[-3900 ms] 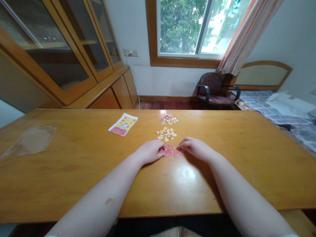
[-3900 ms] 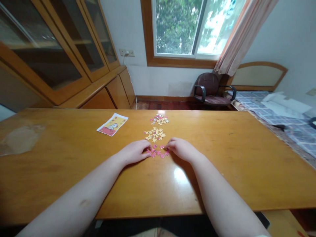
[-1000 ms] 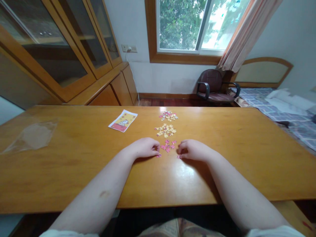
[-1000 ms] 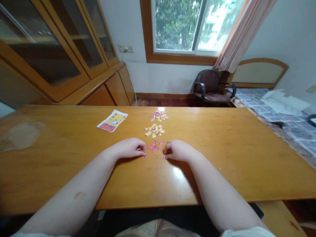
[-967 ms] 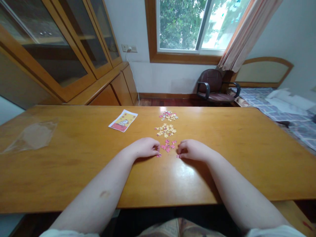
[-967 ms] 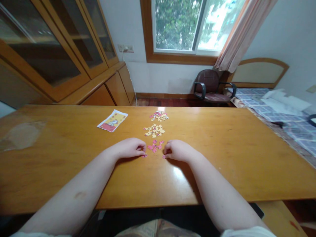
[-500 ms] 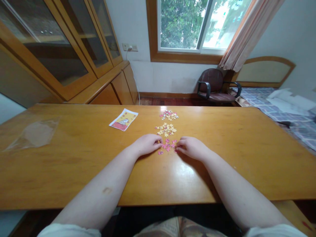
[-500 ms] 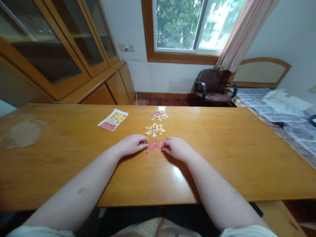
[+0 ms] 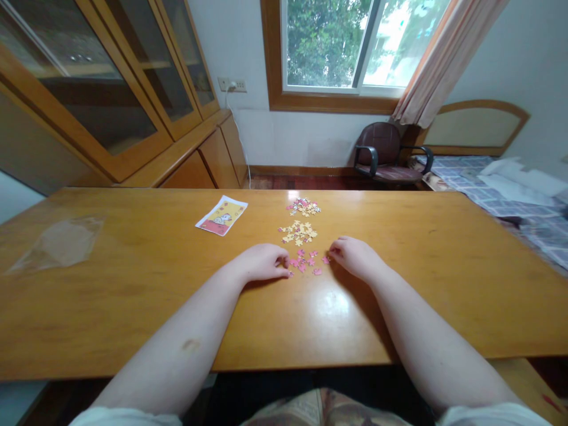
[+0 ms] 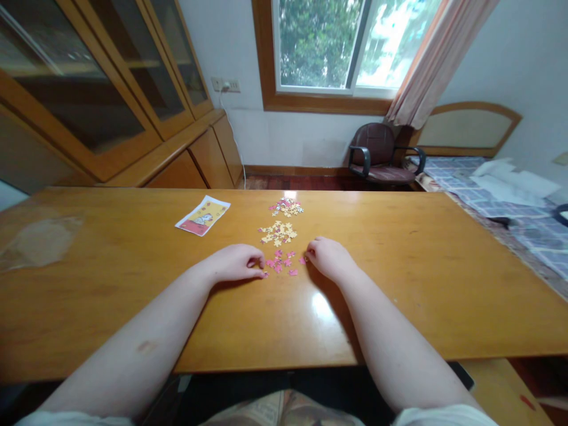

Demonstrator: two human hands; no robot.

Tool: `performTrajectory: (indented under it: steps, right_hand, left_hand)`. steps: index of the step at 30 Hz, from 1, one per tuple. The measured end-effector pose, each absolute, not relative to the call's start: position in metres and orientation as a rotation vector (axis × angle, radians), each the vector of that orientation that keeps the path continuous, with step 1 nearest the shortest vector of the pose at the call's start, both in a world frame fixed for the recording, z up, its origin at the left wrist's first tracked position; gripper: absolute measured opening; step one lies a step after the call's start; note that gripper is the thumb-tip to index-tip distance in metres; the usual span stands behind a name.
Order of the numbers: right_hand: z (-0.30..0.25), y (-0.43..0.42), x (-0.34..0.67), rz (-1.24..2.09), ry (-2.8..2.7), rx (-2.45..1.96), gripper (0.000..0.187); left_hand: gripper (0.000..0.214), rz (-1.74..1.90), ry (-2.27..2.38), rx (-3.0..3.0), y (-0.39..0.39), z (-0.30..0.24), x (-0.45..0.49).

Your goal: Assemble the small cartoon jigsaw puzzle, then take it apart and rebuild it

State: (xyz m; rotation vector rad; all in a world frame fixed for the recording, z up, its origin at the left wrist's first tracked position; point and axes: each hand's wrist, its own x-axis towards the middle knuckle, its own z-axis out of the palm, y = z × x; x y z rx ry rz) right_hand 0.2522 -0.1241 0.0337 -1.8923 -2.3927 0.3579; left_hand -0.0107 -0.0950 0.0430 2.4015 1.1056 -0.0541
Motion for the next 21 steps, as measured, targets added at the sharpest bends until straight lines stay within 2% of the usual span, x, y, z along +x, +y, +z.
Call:
performTrajectory:
  steps: [9,21]
  right_hand:
    - [0.0281,-0.1237,0.2513,0.539,-2.476,-1.723,0.018]
    - [0.0244,-0.1256,0.2466,0.604,-2.324,-1.757,0.007]
  left_hand:
    - [0.015,-0.068,1.011,2.418,-0.0996,0.0421,-0.0047]
    - [0.025,0.155,1.111,2.282,-0.0932,0.0369,-0.0082]
